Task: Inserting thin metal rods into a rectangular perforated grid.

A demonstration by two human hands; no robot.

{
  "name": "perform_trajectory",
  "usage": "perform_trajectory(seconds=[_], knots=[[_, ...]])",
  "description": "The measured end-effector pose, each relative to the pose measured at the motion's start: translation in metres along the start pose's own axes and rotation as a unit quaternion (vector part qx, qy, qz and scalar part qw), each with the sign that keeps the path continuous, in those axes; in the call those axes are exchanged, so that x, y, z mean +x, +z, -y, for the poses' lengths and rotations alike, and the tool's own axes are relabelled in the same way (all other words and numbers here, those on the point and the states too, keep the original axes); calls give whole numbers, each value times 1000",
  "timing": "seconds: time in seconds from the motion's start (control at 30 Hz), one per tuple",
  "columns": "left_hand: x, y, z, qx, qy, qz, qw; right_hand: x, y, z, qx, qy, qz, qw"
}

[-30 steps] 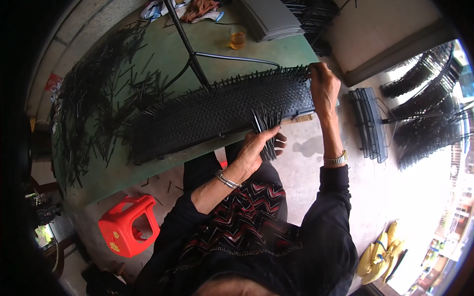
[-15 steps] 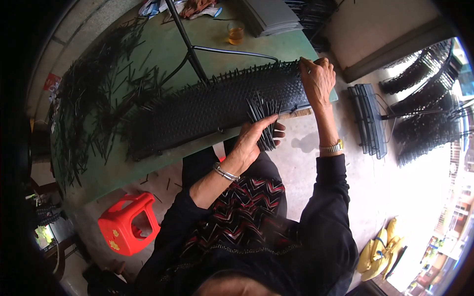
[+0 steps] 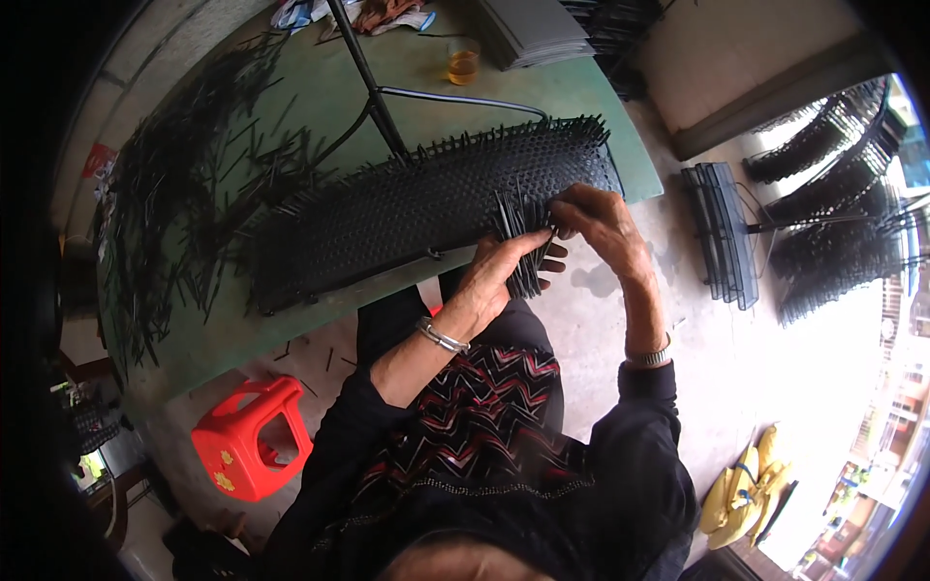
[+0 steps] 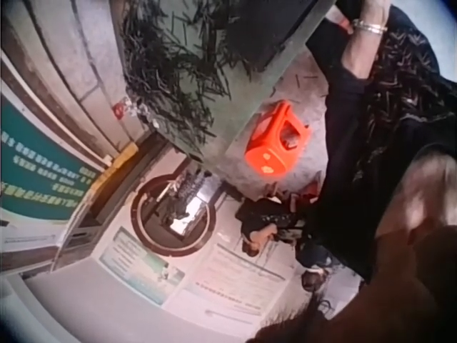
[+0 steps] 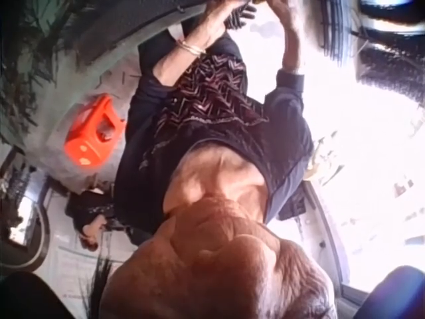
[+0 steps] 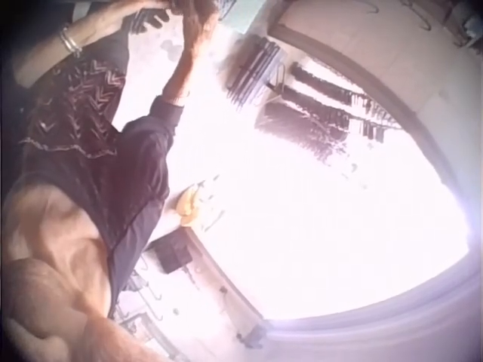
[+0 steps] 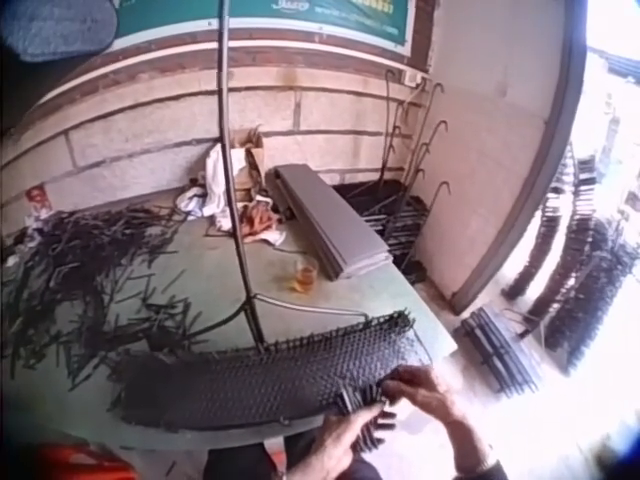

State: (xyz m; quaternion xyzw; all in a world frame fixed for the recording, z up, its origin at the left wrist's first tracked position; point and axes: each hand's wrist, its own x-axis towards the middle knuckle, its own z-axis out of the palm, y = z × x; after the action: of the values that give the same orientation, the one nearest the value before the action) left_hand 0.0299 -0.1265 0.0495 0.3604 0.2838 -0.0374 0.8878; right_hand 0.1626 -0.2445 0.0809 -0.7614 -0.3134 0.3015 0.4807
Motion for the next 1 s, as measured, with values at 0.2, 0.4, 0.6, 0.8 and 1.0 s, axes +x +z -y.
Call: perform_trajectory(seconds=[0.2,0.4,0.6,0.8,1.0], knots=[[6,-4,10,-28,8,-12,1000,-3,-4,13,7,25,-29,999],[10,-8,10,-36,-23,-20,999,15,-20,15,-12,-87,-319,943],[17,-8,26,-92,-48,12,994,51,-34,-16,-249,-164,-421,856],[17,-8,28,-109,-34,-24,993,53,-35,-17,-281,-150,-407,856],[14,-5,25,-113,-33,-41,992,59,-44,-6,-272,-134,-364,880]])
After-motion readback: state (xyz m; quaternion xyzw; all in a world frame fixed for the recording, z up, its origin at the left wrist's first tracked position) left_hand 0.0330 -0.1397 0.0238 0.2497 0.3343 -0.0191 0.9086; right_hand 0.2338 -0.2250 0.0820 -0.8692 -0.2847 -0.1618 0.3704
